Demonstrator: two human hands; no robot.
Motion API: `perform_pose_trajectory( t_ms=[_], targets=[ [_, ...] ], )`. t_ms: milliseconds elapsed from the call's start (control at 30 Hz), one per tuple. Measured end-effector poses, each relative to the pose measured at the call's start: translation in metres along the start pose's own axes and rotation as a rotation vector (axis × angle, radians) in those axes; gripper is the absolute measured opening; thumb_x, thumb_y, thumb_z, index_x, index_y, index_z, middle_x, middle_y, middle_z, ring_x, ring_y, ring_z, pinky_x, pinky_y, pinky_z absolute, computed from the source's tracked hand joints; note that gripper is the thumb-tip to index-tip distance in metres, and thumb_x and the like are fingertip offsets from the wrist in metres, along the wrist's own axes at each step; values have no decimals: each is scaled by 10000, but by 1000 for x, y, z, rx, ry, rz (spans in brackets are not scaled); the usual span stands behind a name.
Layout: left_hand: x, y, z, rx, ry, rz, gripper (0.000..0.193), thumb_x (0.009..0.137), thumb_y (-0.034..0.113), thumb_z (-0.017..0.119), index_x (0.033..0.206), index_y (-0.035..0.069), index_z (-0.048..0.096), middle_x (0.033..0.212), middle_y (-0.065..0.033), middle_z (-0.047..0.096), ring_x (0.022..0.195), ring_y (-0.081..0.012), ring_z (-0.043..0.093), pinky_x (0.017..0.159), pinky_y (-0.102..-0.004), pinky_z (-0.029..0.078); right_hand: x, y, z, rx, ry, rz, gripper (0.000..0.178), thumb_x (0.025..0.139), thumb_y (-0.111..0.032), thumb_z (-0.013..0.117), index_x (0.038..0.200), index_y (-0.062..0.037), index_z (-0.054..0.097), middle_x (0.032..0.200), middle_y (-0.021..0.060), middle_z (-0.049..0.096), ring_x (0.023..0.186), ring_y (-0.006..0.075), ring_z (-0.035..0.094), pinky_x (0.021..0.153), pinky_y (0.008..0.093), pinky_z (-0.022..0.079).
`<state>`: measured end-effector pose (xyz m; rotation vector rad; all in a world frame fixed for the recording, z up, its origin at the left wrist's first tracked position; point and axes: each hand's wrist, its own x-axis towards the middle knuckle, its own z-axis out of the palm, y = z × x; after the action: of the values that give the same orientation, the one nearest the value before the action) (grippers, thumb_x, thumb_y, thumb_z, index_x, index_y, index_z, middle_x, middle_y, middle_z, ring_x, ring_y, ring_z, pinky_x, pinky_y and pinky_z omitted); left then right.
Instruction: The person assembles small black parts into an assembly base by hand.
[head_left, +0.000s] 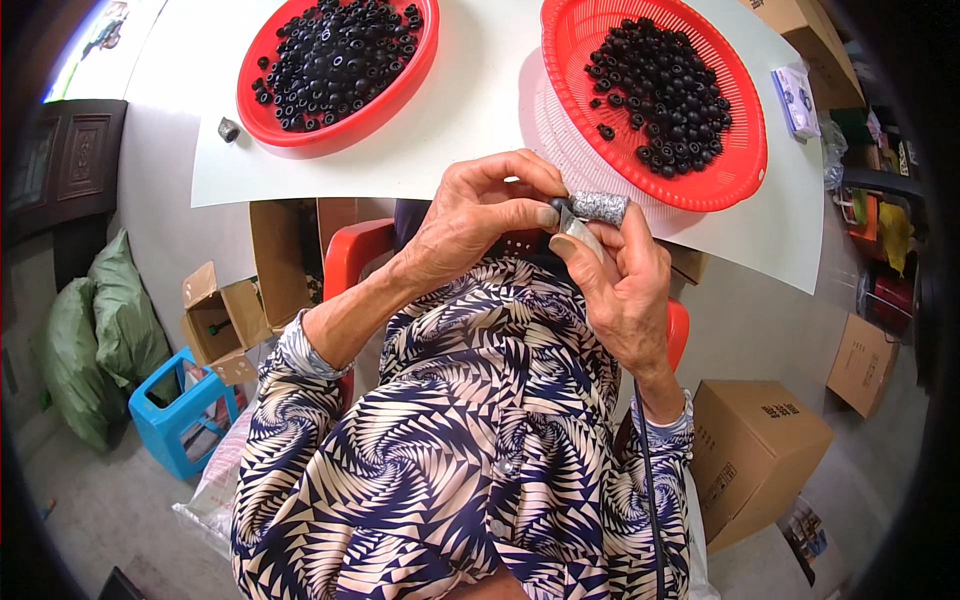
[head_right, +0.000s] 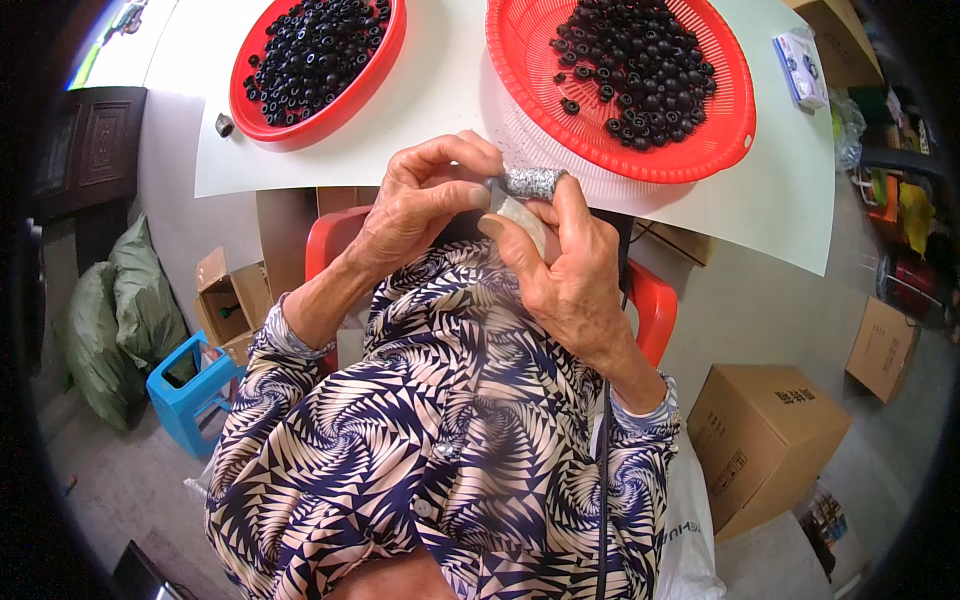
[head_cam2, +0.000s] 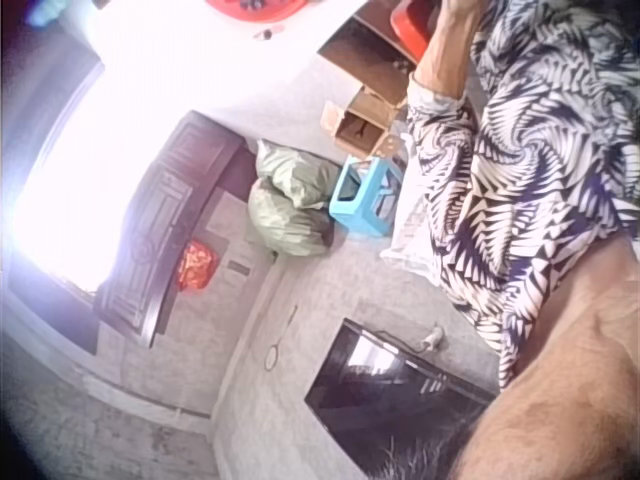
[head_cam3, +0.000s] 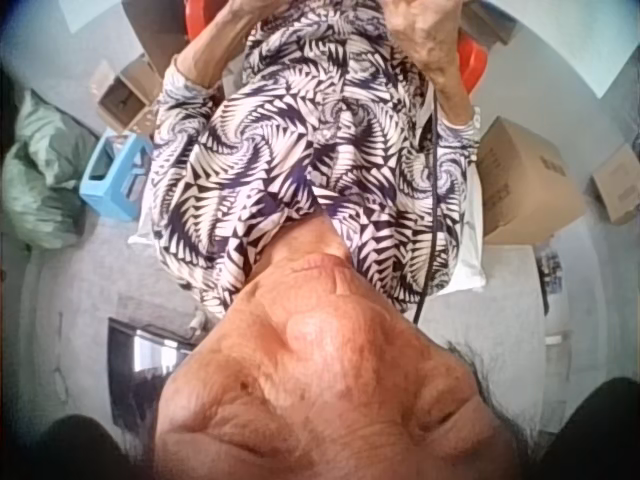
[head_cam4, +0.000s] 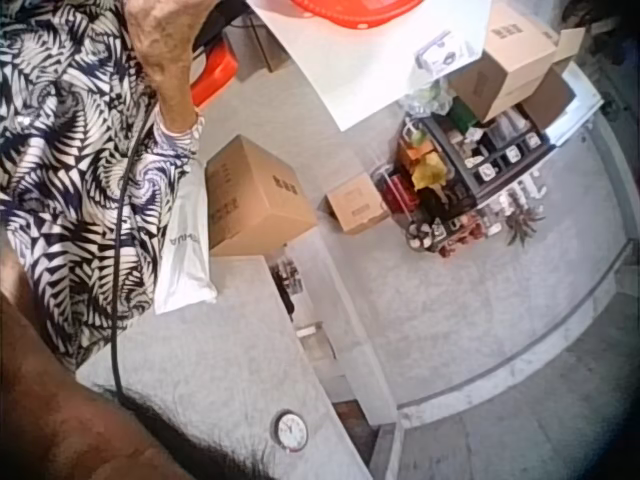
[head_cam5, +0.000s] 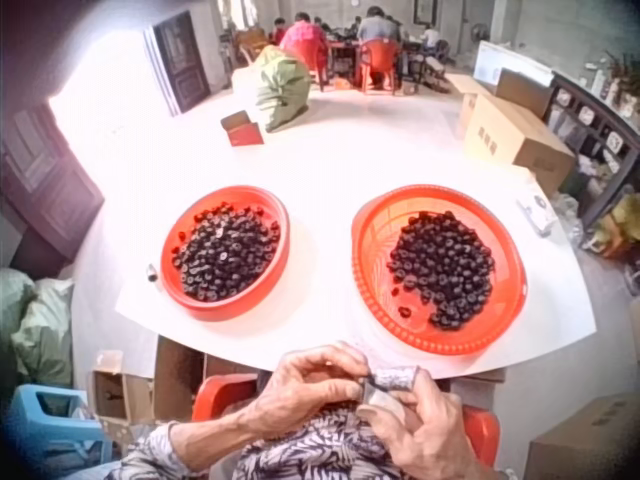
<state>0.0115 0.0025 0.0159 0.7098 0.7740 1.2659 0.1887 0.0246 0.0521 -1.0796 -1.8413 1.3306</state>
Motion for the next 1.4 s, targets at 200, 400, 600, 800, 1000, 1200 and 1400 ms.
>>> perform_pose_trajectory(
  t_ms=[200, 400, 600, 800, 1000, 1200, 1400],
  targets=[
    [-1, 1, 0, 35, -13, 29, 183, 767, -69, 626, 937, -2, 636, 990, -75, 561, 939, -148, 540, 870, -283, 459, 0, 0, 1, -15, -1, -34, 327, 842, -175, 682, 869, 29, 429, 690, 176, 631, 588, 265, 653, 516, 334, 485],
    [-1, 2, 0, 54, -1, 22, 183, 767, -70, 626, 937, -3, 636, 997, -74, 558, 945, -151, 541, 877, -282, 459, 1, 2, 1, -16, 1, -55, 317, 838, -159, 682, 874, 28, 428, 688, 173, 627, 594, 273, 654, 520, 334, 483],
    [-1, 2, 0, 60, -2, 16, 182, 764, -74, 624, 931, -5, 638, 990, -73, 555, 938, -150, 541, 876, -282, 459, 1, 2, 1, -13, -1, -52, 310, 840, -150, 677, 869, 28, 424, 683, 176, 624, 586, 285, 648, 518, 337, 477],
    [-1, 0, -1, 74, -9, 28, 179, 764, -77, 623, 927, -5, 637, 984, -75, 555, 930, -148, 541, 870, -283, 459, 1, 1, 1, -20, -4, -51, 314, 845, -157, 671, 864, 28, 418, 693, 180, 628, 606, 275, 658, 528, 333, 486],
    [0, -2, -3, 78, -8, 47, 174, 762, -76, 631, 923, -9, 632, 969, -77, 561, 911, -147, 543, 854, -283, 463, 1, 1, 1, -11, -13, -41, 324, 848, -163, 671, 866, 30, 411, 705, 175, 640, 614, 246, 661, 535, 323, 494],
    [0, 1, -2, 128, -20, 72, 183, 762, -69, 642, 934, -14, 607, 971, -84, 562, 918, -145, 548, 848, -280, 468, 1, -2, 0, 3, -29, 1, 326, 855, -176, 671, 879, 29, 419, 704, 165, 647, 625, 180, 654, 542, 295, 489],
    [1, -4, -4, 92, -50, 135, 203, 766, -69, 645, 950, -13, 580, 983, -86, 564, 919, -140, 545, 838, -276, 464, 3, 5, -1, 138, -21, 29, 310, 864, -180, 666, 863, 32, 440, 702, 149, 648, 628, 99, 606, 549, 250, 468]
  ],
)
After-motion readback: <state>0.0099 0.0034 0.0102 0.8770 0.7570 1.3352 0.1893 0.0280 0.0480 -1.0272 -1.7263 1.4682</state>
